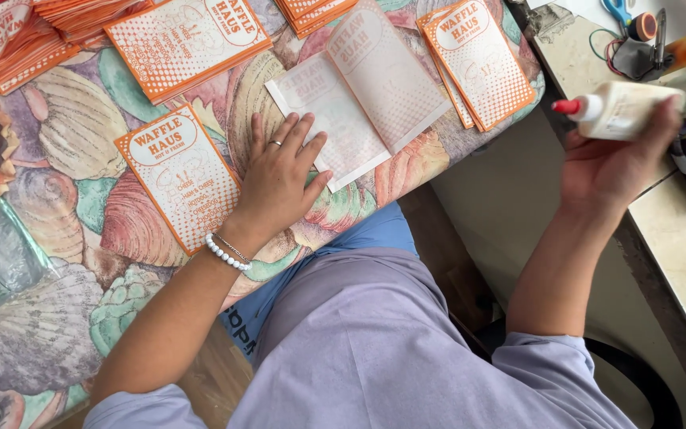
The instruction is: Applying glue to the edges of paper sleeves and folding them to assemble packaging
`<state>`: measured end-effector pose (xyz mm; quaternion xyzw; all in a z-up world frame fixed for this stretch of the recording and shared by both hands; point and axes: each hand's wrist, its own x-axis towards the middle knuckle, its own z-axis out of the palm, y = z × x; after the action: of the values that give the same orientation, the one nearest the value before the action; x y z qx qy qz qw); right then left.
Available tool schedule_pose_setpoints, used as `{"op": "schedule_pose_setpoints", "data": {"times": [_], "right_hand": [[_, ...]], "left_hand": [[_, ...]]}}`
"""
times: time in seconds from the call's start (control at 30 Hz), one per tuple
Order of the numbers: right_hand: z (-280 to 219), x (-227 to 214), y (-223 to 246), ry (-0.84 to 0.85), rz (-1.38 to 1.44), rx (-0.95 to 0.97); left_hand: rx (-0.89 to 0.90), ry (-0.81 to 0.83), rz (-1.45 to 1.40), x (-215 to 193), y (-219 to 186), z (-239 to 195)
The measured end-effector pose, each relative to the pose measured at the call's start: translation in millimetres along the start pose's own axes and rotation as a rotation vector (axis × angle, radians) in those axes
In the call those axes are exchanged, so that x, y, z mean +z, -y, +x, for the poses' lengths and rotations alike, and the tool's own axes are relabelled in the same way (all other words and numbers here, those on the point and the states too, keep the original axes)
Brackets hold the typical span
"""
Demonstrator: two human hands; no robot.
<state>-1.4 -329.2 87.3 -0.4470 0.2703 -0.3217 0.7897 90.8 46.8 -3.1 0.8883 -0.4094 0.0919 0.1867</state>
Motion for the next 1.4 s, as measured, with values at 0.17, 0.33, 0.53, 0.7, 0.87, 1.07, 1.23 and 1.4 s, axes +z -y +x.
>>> {"op": "schedule_pose_setpoints", "data": {"times": [0.17,0.33,0.53,0.7,0.87,1.07,1.23,1.4], "right_hand": [[-14.4,-27.8,-22.8,0.204,0.26,0.121],[-43.9,-22.7,-60.0,0.255,-0.007,-0.498],[-91.8,51.7,-109.9,0.568,-0.296,-0.013],[-64.1,95.4,-134.3,0.502,-0.261,0.265],[-22.4,65.9,-148.4,0.299,-0.13,0.18],[-17.8,13.0,-86.1,0.165,-0.029,-0.455],[-88.2,4.4,-62.0,-0.574,-1.082,-1.423],[-101.5,48.3,-130.1,0.463,-0.651,-0.706]], "left_hand": [[-0.015,0.0,-0.036,1.7,3.1,-1.2],[-0.024,0.017,-0.043,3.2,2.2,-0.6],[-0.063,0.028,-0.098,10.3,5.9,-3.8],[-0.029,0.007,-0.042,5.2,5.0,-3.7],[-0.04,0.012,-0.042,4.9,4.7,-3.8],[-0.054,0.016,-0.05,8.6,5.0,-4.8],[-0.056,0.013,-0.039,6.9,5.2,-5.6],[-0.087,0.029,-0.079,1.6,1.1,-6.2]]}}
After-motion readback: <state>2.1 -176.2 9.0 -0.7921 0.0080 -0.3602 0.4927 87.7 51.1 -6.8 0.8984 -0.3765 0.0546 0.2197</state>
